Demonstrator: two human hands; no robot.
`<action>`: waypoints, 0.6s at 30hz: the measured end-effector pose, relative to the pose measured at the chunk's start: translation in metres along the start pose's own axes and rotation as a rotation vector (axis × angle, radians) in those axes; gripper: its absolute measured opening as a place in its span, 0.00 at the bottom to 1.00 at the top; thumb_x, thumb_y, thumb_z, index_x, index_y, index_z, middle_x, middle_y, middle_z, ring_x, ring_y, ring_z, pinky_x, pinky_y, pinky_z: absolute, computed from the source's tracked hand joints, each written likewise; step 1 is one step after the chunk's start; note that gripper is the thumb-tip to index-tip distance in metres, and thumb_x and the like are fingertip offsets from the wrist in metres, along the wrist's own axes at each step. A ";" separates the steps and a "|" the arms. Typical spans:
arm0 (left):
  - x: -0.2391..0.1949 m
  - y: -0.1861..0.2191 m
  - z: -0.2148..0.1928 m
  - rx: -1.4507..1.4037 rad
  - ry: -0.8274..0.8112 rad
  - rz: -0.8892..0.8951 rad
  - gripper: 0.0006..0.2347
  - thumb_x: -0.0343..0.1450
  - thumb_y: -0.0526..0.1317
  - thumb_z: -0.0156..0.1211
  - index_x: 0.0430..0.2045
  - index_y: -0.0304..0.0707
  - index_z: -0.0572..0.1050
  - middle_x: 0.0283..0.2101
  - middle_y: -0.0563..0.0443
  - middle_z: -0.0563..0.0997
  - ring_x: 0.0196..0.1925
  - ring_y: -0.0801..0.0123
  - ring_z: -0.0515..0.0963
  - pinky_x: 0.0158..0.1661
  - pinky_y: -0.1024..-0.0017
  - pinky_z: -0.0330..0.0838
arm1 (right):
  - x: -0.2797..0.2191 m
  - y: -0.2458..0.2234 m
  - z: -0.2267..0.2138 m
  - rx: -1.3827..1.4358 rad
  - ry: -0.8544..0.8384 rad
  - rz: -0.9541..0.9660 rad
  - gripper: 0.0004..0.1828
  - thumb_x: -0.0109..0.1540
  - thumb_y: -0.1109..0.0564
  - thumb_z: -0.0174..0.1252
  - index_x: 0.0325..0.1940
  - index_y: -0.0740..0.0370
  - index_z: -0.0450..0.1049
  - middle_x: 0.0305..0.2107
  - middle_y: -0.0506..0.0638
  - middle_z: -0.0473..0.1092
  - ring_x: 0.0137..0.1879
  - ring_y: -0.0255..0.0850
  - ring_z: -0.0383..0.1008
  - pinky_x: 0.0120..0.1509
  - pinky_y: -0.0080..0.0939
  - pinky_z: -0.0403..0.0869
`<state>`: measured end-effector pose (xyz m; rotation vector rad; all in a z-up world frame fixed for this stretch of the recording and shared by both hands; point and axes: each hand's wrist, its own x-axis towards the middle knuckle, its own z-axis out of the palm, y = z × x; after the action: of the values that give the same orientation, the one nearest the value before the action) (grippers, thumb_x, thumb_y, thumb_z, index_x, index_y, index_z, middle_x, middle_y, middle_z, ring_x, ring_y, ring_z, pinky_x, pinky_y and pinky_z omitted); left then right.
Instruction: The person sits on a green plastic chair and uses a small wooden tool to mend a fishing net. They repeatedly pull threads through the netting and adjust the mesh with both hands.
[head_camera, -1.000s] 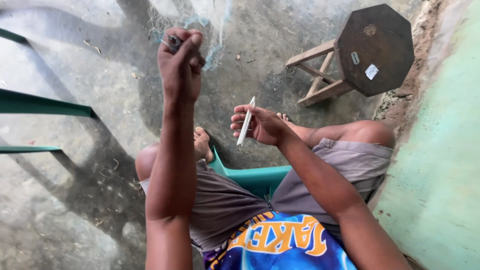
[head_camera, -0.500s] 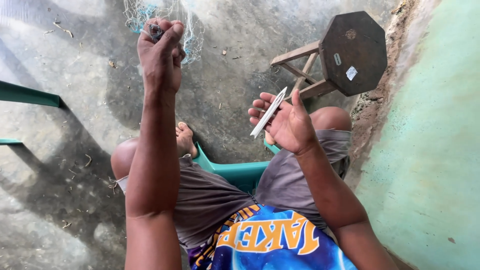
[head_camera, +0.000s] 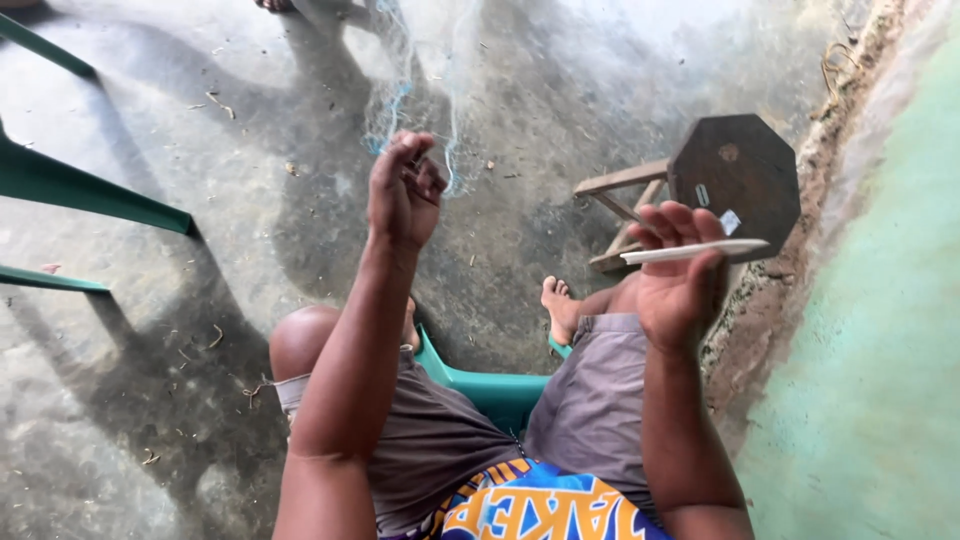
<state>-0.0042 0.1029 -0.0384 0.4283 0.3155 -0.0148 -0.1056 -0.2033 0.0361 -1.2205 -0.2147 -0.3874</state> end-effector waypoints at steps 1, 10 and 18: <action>-0.001 -0.001 -0.001 0.001 0.002 0.011 0.04 0.70 0.38 0.62 0.33 0.46 0.72 0.34 0.56 0.83 0.17 0.81 0.62 0.23 0.81 0.56 | 0.001 -0.001 0.009 0.008 -0.008 0.001 0.26 0.73 0.41 0.44 0.71 0.55 0.64 0.62 0.61 0.70 0.68 0.58 0.73 0.68 0.57 0.79; -0.014 0.005 -0.006 -0.135 -0.190 0.053 0.06 0.80 0.47 0.48 0.40 0.52 0.73 0.42 0.58 0.80 0.27 0.76 0.68 0.34 0.76 0.65 | 0.068 0.036 0.050 0.143 -0.070 0.529 0.22 0.72 0.38 0.46 0.62 0.52 0.67 0.17 0.48 0.58 0.17 0.36 0.56 0.18 0.36 0.67; -0.016 -0.013 -0.011 -0.341 -0.228 -0.283 0.29 0.76 0.66 0.40 0.41 0.39 0.80 0.32 0.45 0.79 0.22 0.73 0.66 0.36 0.72 0.69 | 0.052 0.171 0.065 -0.047 -0.110 1.166 0.49 0.63 0.28 0.63 0.71 0.68 0.57 0.60 0.70 0.67 0.19 0.30 0.61 0.13 0.26 0.56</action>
<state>-0.0234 0.0948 -0.0480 0.0399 0.1473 -0.2807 0.0131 -0.1019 -0.0722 -1.2164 0.4203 0.6900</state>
